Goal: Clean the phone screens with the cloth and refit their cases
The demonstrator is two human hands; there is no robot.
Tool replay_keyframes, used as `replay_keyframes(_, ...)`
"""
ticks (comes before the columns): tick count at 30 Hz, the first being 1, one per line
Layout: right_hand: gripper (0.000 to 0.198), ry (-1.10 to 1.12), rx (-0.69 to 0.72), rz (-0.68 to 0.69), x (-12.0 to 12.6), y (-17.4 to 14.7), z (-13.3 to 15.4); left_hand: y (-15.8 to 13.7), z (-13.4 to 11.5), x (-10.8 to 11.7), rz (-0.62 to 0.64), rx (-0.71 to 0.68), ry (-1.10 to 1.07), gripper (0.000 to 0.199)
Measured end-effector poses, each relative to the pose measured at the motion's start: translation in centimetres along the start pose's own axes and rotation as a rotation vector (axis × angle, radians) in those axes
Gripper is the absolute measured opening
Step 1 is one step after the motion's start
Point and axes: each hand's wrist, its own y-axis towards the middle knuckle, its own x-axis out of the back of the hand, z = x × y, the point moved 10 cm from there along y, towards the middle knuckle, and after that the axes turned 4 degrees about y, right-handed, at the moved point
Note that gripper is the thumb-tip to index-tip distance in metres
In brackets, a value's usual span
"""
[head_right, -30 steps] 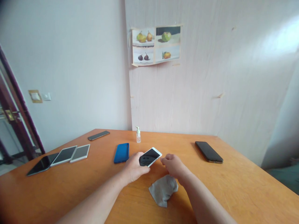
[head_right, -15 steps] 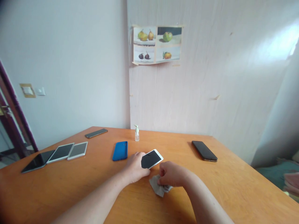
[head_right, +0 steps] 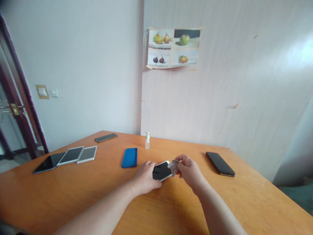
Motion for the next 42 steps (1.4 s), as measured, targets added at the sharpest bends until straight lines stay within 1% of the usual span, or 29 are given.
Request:
replay_keyframes(4,0.021,0.101,-0.006,-0.082,0.1,0.6,-1.5,-0.1,-0.2,-0.2,0.041,0.006,0.019,0.052)
replay_keyframes(7,0.021,0.082,-0.038,-0.071,-0.8,0.8,-3.1,-0.2,-0.3,-0.4,0.062,-0.003,0.037,0.05)
replay_keyframes(10,0.02,-0.081,0.003,-0.053,-1.5,0.9,-3.2,-0.2,-0.4,-0.5,0.069,-0.011,0.048,0.049)
replay_keyframes(14,0.025,-0.444,0.155,-0.059,-2.0,0.7,-1.6,-0.2,-0.6,-0.8,0.077,-0.028,0.068,0.047)
replay_keyframes(16,0.024,-0.569,0.198,-0.06,-2.4,0.4,-1.0,-0.2,-0.6,-0.8,0.073,-0.035,0.072,0.047)
replay_keyframes(19,0.018,-0.674,0.203,-0.061,-2.8,0.1,-0.7,-0.3,-0.7,-0.7,0.067,-0.047,0.068,0.046)
replay_keyframes(21,0.014,-0.731,0.205,-0.087,-2.8,-0.1,-0.6,-0.3,-0.8,-0.6,0.066,-0.051,0.065,0.046)
replay_keyframes(24,0.012,-0.804,0.221,-0.122,-2.6,-0.1,-0.3,-0.4,-0.9,-0.5,0.064,-0.054,0.068,0.047)
replay_keyframes(28,0.015,-0.846,0.268,-0.056,-3.2,0.0,-0.4,-0.4,-0.9,-0.5,0.075,-0.056,0.072,0.05)
replay_keyframes(32,0.021,-0.863,0.318,0.009,-3.9,-0.4,0.0,-0.4,-0.8,-0.4,0.108,-0.07,0.068,0.062)
replay_keyframes(37,0.027,-0.952,0.357,0.105,-4.5,-1.4,0.5,-0.5,-0.6,0.9,0.164,-0.113,0.065,0.079)
replay_keyframes(39,0.028,-0.977,0.353,0.132,-4.4,-1.5,0.4,-0.8,-0.6,1.4,0.198,-0.125,0.051,0.078)
replay_keyframes(42,0.033,-0.986,0.309,0.133,-3.7,-1.2,-0.3,-1.2,-0.7,1.9,0.237,-0.128,0.027,0.076)
